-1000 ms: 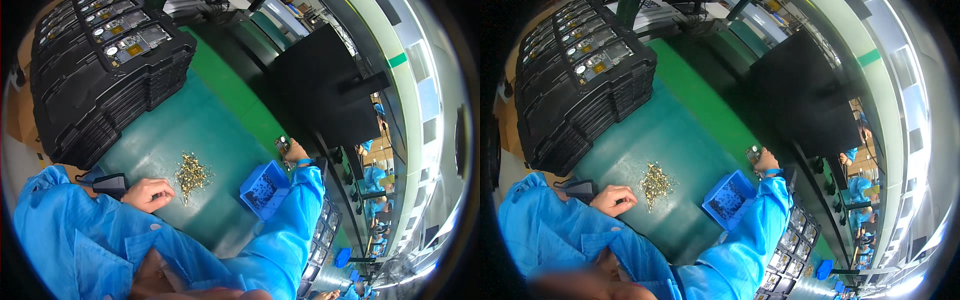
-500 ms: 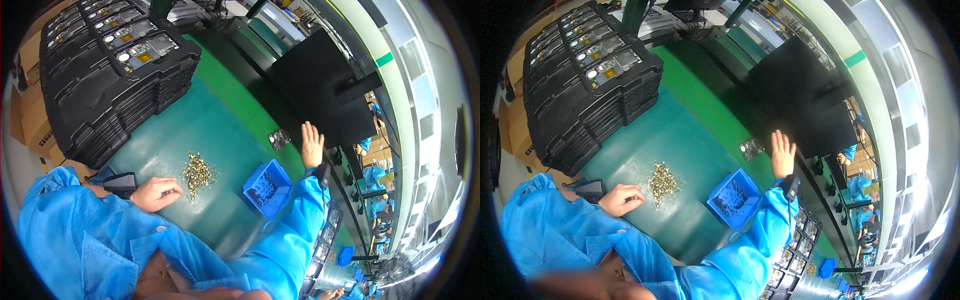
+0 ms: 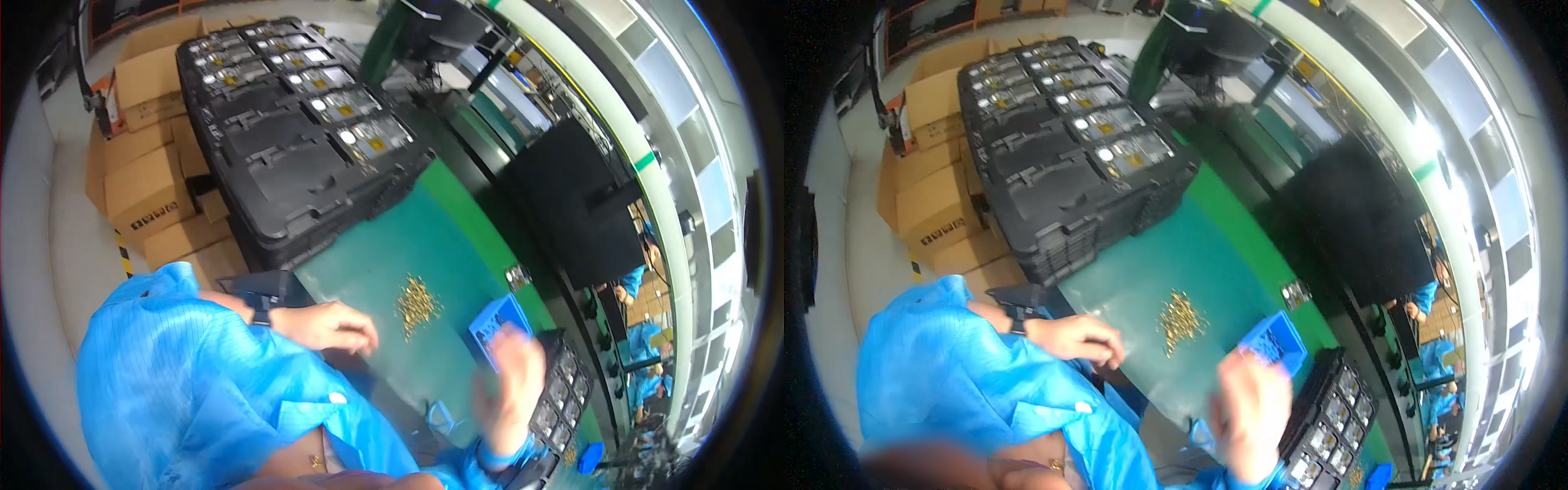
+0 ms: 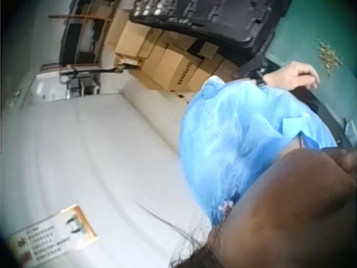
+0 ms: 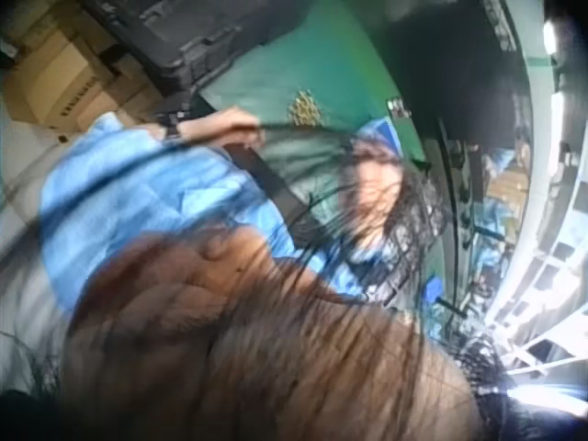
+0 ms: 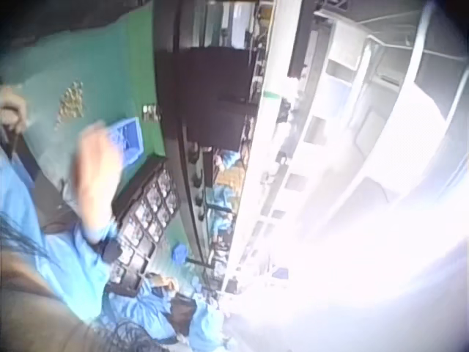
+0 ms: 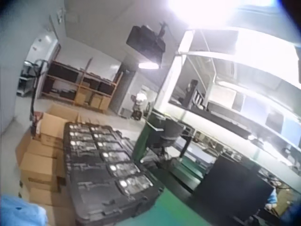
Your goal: Assembling small components onto a circuit board and placing it into a protective tray.
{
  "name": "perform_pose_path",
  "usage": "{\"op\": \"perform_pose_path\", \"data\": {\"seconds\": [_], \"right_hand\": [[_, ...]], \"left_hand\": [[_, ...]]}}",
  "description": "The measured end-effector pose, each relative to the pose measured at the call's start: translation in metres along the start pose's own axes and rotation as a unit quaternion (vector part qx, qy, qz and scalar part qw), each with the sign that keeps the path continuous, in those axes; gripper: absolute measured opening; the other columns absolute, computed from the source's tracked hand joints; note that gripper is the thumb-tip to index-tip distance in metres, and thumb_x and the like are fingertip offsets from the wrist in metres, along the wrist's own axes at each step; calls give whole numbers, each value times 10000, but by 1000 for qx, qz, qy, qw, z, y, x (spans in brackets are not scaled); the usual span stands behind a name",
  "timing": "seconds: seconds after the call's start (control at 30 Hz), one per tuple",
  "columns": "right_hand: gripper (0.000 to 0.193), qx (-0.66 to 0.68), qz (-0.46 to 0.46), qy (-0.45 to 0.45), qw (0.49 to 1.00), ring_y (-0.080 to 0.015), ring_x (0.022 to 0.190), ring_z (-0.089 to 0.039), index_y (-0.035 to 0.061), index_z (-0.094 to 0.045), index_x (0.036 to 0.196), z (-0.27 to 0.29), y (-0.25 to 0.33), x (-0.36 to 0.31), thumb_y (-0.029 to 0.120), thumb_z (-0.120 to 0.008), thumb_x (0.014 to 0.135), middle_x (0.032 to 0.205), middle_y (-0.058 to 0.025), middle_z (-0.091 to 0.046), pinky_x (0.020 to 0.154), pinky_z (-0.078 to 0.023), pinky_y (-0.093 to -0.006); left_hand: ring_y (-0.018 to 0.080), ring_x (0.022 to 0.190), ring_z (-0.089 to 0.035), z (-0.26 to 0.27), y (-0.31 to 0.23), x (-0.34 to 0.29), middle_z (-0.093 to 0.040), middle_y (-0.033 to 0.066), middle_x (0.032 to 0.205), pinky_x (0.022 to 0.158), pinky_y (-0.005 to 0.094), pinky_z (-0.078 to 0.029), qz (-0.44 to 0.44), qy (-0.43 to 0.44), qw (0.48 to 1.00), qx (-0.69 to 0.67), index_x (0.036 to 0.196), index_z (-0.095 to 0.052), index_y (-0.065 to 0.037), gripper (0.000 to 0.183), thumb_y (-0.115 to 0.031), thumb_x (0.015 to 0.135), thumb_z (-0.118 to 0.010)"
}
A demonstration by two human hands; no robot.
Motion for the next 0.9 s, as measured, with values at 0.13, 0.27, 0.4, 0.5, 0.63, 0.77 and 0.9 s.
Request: {"op": "perform_pose_path", "data": {"seconds": [0.13, 0.27, 0.4, 0.5, 0.63, 0.77, 0.9], "right_hand": [[298, 218, -49, 101, 970, -251, 778, -617, 52, -594, 904, -27, 45, -24, 40, -675, 617, 840, -93, -637, 752, -461, -392], [268, 255, -191, 35, 947, -284, 777, -594, 34, -589, 920, -90, 38, -34, 62, -675, 668, 831, -104, -620, 734, -461, -356], [250, 297, -162, 82, 937, -293, 790, -603, 31, -595, 934, -141, 53, -12, 49, -640, 689, 837, -122, -621, 717, -469, -346], [243, 301, -157, 109, 934, -288, 791, -614, 23, -600, 939, -159, 45, -4, 38, -625, 697, 843, -132, -626, 682, -481, -330], [217, 305, -189, 92, 929, -289, 771, -612, 30, -602, 930, -178, 29, -13, 82, -632, 721, 833, -126, -623, 662, -487, -340], [241, 184, -223, 39, 956, -325, 828, -582, 35, -584, 951, -178, -5, -22, 104, -630, 725, 886, -145, -602, 730, -466, -389], [316, 87, -283, 40, 955, -318, 869, -549, 43, -560, 1000, -184, -39, -38, 120, -650, 707, 932, -130, -573, 783, -427, -386]], "left_hand": [[180, 786, -602, 46, -144, -66, -624, 89, 878, 703, 295, -480, -146, 63, 976, 148, 977, -591, -14, 192, -158, 877, -515], [190, 908, -571, 188, -199, -98, -593, 109, 978, 784, 316, -459, -37, -258, 863, 433, 1017, -561, -17, 281, -244, 856, -524], [347, 1010, -511, 357, -189, -171, -528, 206, 1103, 856, 391, -421, 175, -418, 538, 711, 1132, -499, 26, 413, -285, 861, -495], [380, 970, -514, 389, -145, -166, -529, 231, 1020, 823, 429, -427, 287, -336, 522, 730, 1064, -525, 21, 416, -341, 866, -475], [384, 983, -515, 368, -142, -140, -524, 231, 1024, 817, 451, -429, 326, -374, 500, 710, 1076, -528, 6, 445, -383, 868, -465], [397, 1009, -514, 379, -135, -133, -494, 275, 1085, 834, 473, -430, 416, -364, 401, 731, 1069, -524, 32, 555, -470, 834, -493], [431, 1026, -496, 401, -134, -133, -461, 313, 1124, 868, 447, -426, 379, -415, 404, 721, 1132, -497, 37, 662, -542, 813, -468]]}}
Point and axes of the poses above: each hand's wrist, its own x-axis towards the middle knuckle, its own z-axis out of the back of the hand, y = z × x, the point moved 8 cm from there along x, towards the middle knuckle
